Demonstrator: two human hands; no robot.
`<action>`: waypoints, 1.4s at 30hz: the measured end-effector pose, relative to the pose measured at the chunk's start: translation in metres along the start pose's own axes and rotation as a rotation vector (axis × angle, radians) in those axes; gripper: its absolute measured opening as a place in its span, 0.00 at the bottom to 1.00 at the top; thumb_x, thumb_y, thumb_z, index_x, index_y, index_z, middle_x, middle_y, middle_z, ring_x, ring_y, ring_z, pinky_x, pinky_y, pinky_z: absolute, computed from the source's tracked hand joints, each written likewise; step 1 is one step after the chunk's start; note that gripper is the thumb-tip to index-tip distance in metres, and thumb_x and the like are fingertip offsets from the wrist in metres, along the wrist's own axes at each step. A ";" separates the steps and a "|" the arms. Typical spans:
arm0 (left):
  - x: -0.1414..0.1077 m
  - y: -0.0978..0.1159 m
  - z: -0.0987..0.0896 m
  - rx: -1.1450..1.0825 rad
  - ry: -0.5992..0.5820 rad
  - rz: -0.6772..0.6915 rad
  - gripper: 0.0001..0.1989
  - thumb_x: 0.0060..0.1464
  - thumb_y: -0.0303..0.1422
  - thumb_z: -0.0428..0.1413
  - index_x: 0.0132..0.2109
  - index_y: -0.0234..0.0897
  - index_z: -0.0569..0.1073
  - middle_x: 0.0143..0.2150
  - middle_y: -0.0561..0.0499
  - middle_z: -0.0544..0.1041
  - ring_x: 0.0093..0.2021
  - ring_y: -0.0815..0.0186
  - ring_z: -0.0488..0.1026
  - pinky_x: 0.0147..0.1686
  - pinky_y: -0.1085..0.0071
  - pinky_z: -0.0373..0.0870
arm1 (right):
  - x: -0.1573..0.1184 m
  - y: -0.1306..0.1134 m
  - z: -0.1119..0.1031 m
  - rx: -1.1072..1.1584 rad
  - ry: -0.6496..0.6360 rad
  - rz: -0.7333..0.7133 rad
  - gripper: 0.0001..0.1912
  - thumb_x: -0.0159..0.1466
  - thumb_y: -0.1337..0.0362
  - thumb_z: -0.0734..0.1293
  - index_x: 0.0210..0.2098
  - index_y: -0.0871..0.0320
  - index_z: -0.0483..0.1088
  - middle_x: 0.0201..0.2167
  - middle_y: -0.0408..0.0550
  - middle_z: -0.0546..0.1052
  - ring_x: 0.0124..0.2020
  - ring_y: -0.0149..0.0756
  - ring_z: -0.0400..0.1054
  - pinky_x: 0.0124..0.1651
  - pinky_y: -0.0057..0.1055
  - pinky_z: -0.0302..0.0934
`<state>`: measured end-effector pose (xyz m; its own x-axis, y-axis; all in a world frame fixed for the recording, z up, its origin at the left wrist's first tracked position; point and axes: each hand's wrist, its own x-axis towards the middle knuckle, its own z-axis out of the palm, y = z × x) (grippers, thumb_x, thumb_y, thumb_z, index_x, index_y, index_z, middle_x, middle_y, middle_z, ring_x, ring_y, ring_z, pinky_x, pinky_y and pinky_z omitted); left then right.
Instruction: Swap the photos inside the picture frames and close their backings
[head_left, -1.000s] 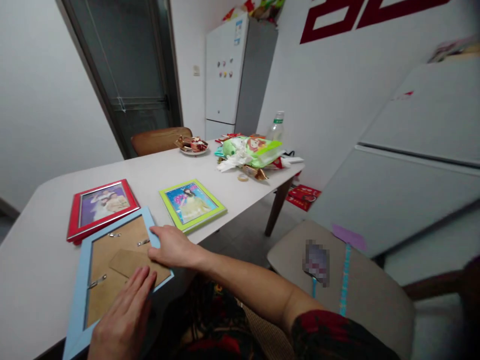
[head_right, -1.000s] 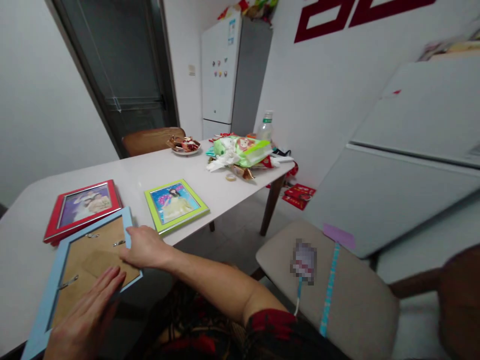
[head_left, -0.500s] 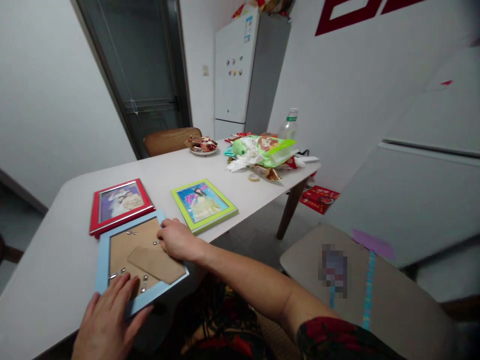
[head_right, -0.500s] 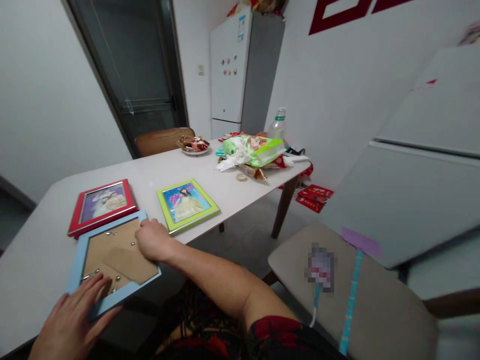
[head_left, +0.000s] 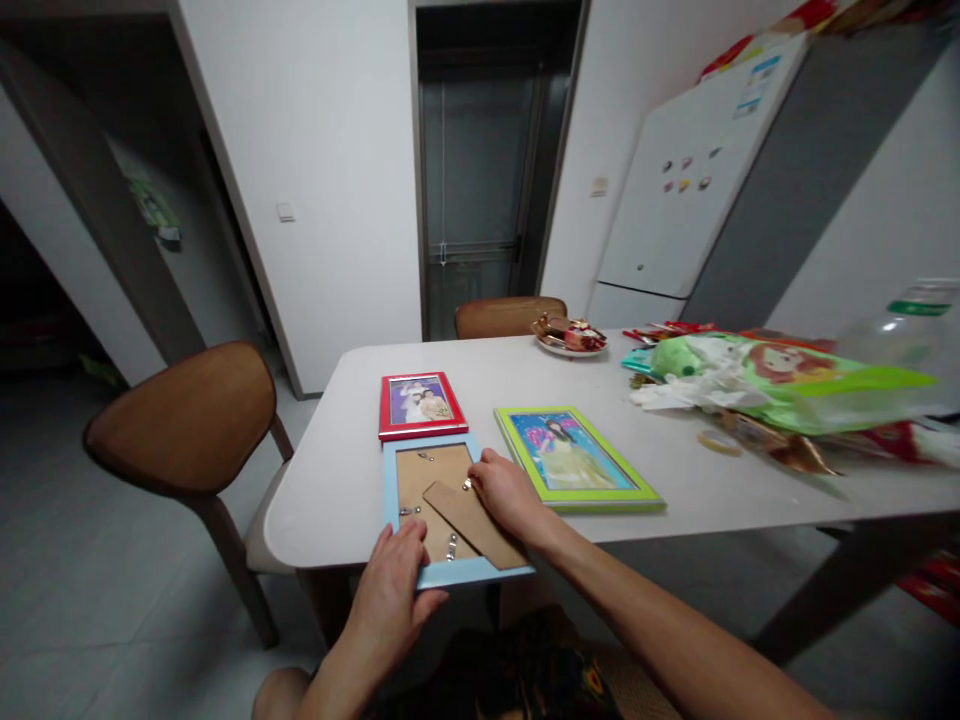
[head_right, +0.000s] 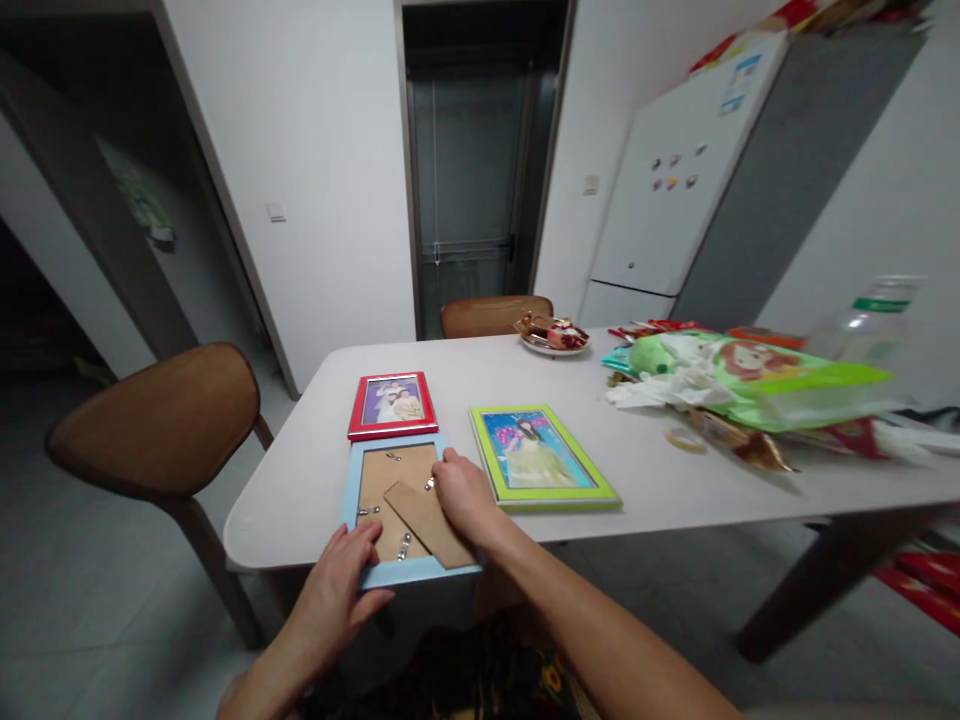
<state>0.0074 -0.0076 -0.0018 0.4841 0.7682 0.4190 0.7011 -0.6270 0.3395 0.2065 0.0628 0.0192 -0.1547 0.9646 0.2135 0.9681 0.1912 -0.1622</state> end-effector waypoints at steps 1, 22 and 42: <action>-0.001 0.000 0.000 -0.012 0.006 -0.007 0.21 0.39 0.24 0.58 0.43 0.35 0.64 0.47 0.41 0.70 0.51 0.55 0.64 0.51 0.49 0.57 | 0.001 0.000 -0.001 -0.007 -0.004 -0.003 0.15 0.60 0.66 0.54 0.31 0.59 0.71 0.34 0.52 0.69 0.33 0.35 0.64 0.34 0.27 0.52; -0.005 -0.002 0.001 -0.092 0.007 -0.075 0.23 0.38 0.25 0.58 0.45 0.36 0.64 0.47 0.43 0.70 0.51 0.57 0.64 0.52 0.48 0.53 | -0.030 -0.036 -0.010 0.394 -0.091 -0.481 0.07 0.54 0.65 0.63 0.30 0.53 0.73 0.39 0.46 0.70 0.42 0.34 0.60 0.44 0.32 0.52; -0.005 0.001 -0.003 -0.097 0.024 -0.078 0.20 0.38 0.22 0.57 0.41 0.38 0.64 0.43 0.45 0.71 0.48 0.55 0.66 0.51 0.45 0.54 | 0.010 -0.084 0.013 0.150 0.010 -0.207 0.10 0.56 0.62 0.60 0.30 0.57 0.72 0.32 0.51 0.71 0.39 0.39 0.61 0.38 0.32 0.51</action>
<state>0.0041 -0.0122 -0.0012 0.4168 0.8124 0.4078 0.6817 -0.5761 0.4510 0.1210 0.0586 0.0225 -0.3442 0.9004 0.2661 0.8756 0.4101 -0.2550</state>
